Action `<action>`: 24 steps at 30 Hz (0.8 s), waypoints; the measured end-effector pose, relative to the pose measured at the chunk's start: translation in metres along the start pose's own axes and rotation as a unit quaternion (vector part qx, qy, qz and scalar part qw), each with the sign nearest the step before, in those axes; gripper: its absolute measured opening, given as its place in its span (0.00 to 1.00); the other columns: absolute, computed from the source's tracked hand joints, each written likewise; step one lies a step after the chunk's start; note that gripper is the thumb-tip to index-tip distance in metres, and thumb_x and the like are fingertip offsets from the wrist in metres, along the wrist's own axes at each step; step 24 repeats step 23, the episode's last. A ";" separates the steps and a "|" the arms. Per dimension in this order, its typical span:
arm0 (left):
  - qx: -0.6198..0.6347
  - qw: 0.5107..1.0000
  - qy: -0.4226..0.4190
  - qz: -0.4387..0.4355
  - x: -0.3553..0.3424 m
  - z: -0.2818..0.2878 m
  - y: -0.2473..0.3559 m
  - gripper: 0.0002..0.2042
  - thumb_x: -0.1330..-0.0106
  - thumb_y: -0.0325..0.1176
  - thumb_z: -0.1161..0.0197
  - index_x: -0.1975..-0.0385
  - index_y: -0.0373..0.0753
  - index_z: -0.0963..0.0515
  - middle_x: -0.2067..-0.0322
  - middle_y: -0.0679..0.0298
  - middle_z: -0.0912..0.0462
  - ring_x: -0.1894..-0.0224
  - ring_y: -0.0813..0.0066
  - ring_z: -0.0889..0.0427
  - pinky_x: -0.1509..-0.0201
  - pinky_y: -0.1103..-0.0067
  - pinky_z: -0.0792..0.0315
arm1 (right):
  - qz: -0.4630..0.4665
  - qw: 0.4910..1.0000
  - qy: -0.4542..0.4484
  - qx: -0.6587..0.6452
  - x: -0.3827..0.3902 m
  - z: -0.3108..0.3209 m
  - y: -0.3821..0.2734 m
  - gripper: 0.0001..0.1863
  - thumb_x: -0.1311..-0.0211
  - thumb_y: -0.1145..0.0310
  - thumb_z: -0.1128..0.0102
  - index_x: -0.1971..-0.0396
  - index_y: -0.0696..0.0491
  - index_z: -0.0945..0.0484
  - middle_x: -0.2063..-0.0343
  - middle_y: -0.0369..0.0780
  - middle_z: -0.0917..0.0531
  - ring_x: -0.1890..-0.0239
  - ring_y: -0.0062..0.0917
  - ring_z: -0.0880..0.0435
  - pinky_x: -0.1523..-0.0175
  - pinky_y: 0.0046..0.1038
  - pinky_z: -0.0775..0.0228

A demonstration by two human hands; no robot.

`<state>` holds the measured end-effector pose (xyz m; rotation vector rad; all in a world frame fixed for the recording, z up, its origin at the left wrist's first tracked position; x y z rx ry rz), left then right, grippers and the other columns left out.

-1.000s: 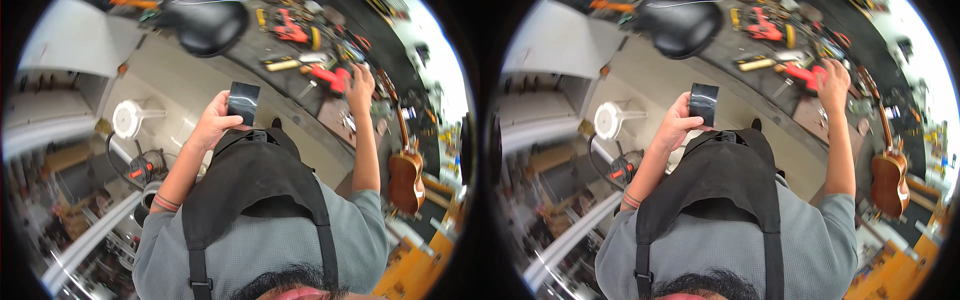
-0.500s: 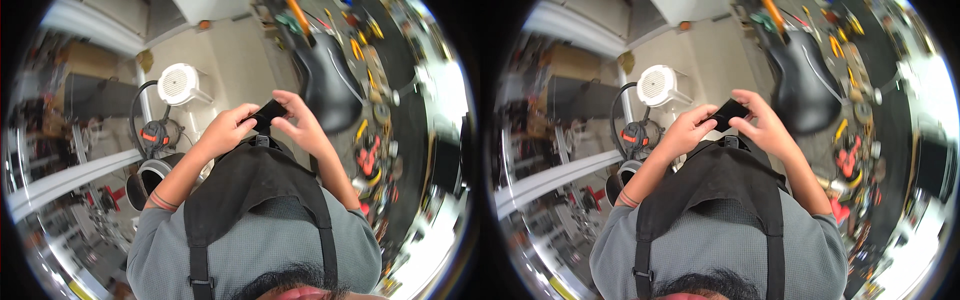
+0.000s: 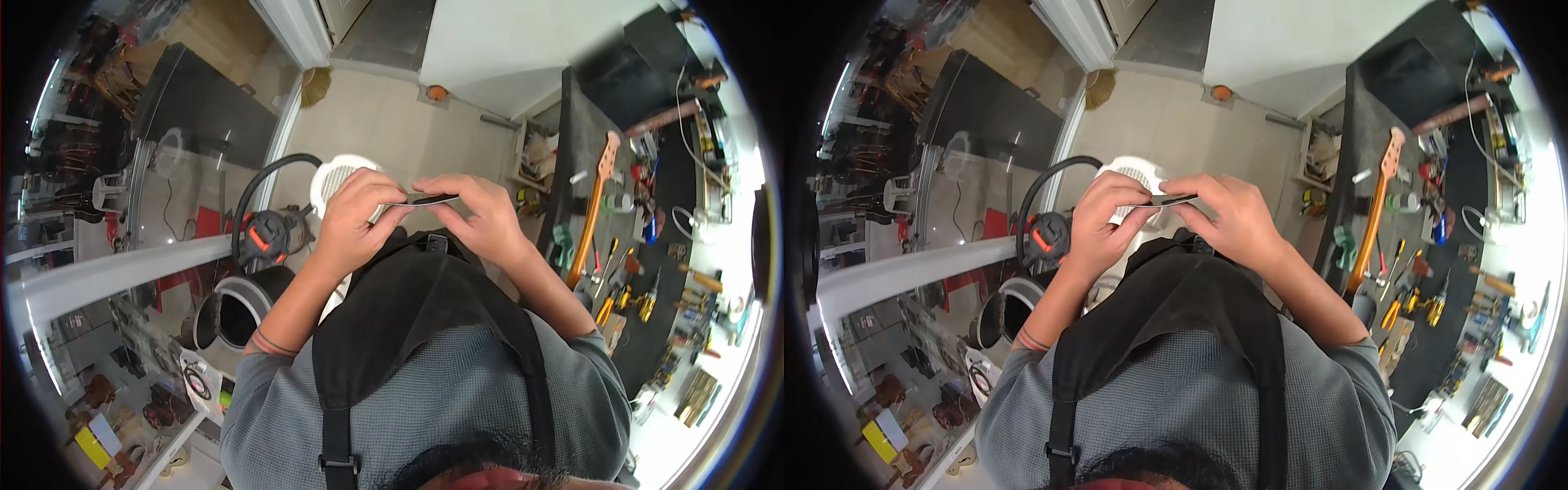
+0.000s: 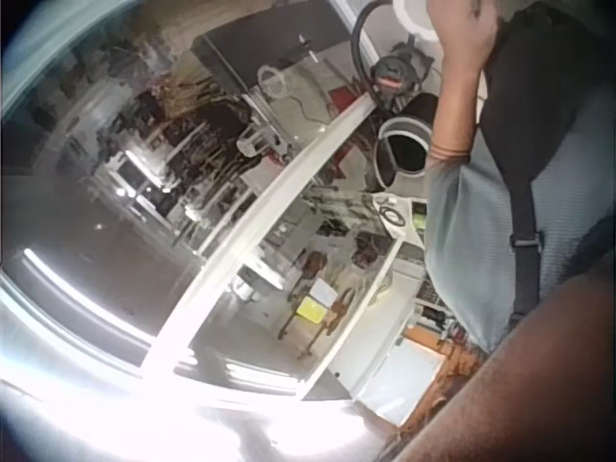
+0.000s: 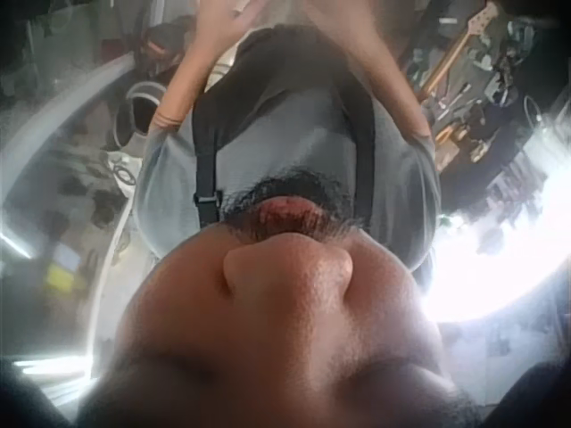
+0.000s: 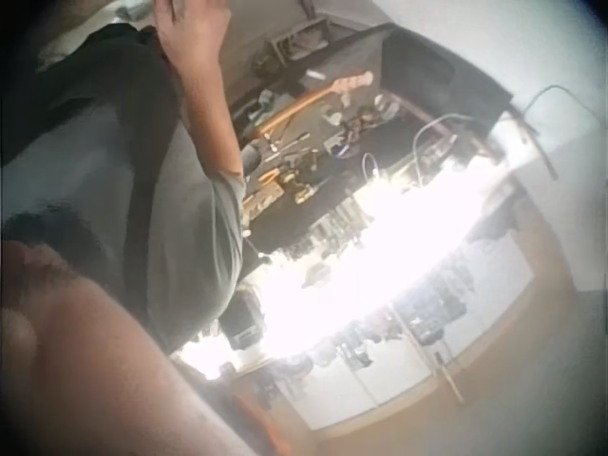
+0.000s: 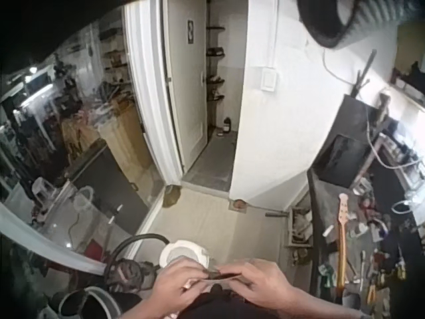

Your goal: The person uses a heat gun to warm a small black patch, then presses it onto the side of an acoustic guitar. They wipe the area with a cloth and repeatedly peel and reapply the patch, using the heat gun again to ensure adhesion.

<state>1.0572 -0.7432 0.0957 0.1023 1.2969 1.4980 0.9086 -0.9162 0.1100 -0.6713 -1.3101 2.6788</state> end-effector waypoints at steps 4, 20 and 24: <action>0.029 0.999 0.035 -0.014 -0.093 -0.001 -0.059 0.13 0.39 0.20 0.19 0.58 0.35 0.15 0.59 0.56 0.11 0.57 0.59 0.11 0.51 0.69 0.18 | 0.037 0.999 0.012 0.020 -0.095 0.032 0.051 0.14 0.34 0.75 0.23 0.50 0.51 0.12 0.50 0.36 0.05 0.50 0.37 0.05 0.38 0.39 0.12; 0.012 0.974 0.227 -0.006 -0.410 0.019 -0.306 0.13 0.38 0.21 0.17 0.62 0.35 0.19 0.64 0.56 0.13 0.59 0.59 0.11 0.54 0.68 0.19 | 0.114 0.993 -0.011 -0.014 -0.481 0.096 0.257 0.12 0.33 0.79 0.26 0.51 0.55 0.10 0.50 0.43 0.04 0.41 0.39 0.05 0.27 0.48 0.20; 0.014 0.973 0.231 -0.015 -0.448 0.040 -0.346 0.13 0.37 0.21 0.17 0.61 0.34 0.18 0.62 0.54 0.13 0.56 0.60 0.11 0.53 0.68 0.18 | 0.117 0.993 -0.004 -0.016 -0.540 0.092 0.278 0.12 0.32 0.72 0.25 0.49 0.50 0.09 0.48 0.38 0.04 0.39 0.35 0.06 0.26 0.49 0.20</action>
Point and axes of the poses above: each hand's wrist, its own x-axis away from the middle knuckle, its own z-axis out of the back of the hand, y = z × x, the point moved 3 cm from there along -x, towards the middle knuckle
